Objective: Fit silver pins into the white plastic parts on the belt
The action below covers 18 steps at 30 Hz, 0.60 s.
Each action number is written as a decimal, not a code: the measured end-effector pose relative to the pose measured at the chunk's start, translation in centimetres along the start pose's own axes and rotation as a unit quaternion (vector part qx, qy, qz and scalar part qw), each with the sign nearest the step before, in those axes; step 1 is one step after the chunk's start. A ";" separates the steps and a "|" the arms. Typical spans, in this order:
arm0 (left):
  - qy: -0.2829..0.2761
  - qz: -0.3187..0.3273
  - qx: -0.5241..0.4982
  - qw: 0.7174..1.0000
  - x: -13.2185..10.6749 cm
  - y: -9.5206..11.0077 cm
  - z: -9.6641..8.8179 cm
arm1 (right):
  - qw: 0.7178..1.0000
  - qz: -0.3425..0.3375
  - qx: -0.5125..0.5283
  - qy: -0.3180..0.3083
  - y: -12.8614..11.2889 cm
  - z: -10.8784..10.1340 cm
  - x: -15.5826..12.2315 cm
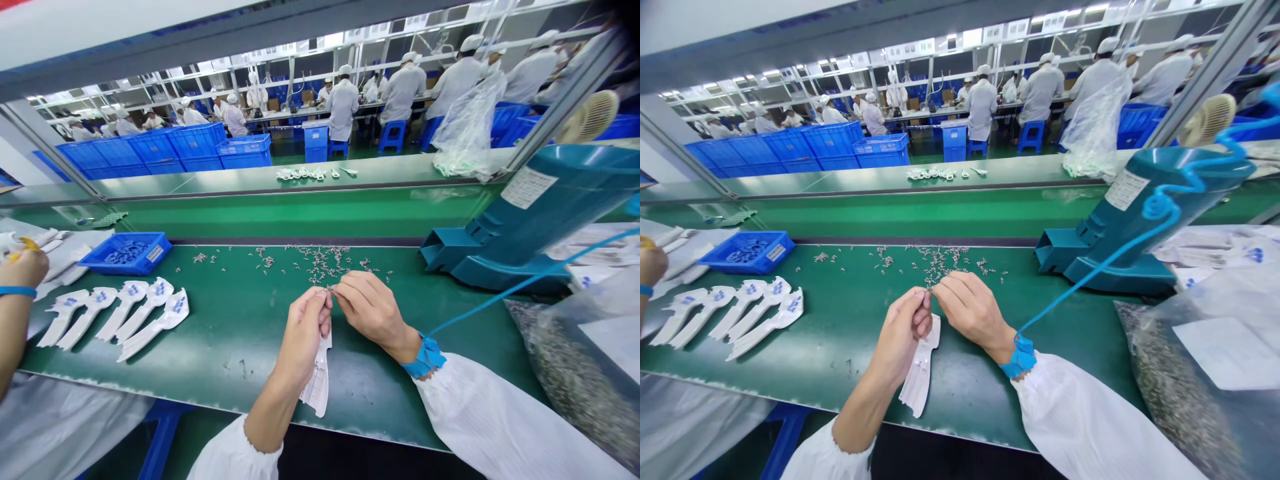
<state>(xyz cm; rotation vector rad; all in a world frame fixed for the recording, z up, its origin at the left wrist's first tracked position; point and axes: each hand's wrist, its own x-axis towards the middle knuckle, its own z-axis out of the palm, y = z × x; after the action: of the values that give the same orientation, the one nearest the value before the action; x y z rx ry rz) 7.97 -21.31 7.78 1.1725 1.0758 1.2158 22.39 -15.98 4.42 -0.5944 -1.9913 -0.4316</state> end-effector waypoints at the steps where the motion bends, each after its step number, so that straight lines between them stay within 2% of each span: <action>1: -0.010 -0.020 -0.036 0.999 0.1 0.3 0.2 | 1.000 -0.010 -0.007 0.003 0.2 0.0 0.0; 5: -0.052 -0.078 -0.133 0.987 0.3 1.4 0.3 | 0.999 -0.039 -0.017 0.004 0.8 0.1 0.0; 10: -0.036 -0.089 -0.110 0.989 0.6 0.6 -0.3 | 1.000 -0.002 -0.006 -0.012 0.8 0.0 0.2; 13: 0.019 -0.052 -0.019 0.998 0.7 0.0 -1.1 | 0.999 0.025 0.009 -0.043 0.5 0.0 0.4; 15: 0.056 0.001 0.096 0.994 0.7 -0.1 -1.7 | 0.997 0.038 0.022 -0.064 0.3 0.1 0.4; 18: 0.064 0.078 0.287 0.953 0.5 -0.2 -2.1 | 0.994 0.041 0.031 -0.092 0.2 0.2 0.3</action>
<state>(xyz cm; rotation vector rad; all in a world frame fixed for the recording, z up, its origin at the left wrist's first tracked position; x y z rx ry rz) 5.90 -20.62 7.42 1.6622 1.5191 1.1421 22.24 -15.64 4.59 -0.6950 -2.1392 -0.2720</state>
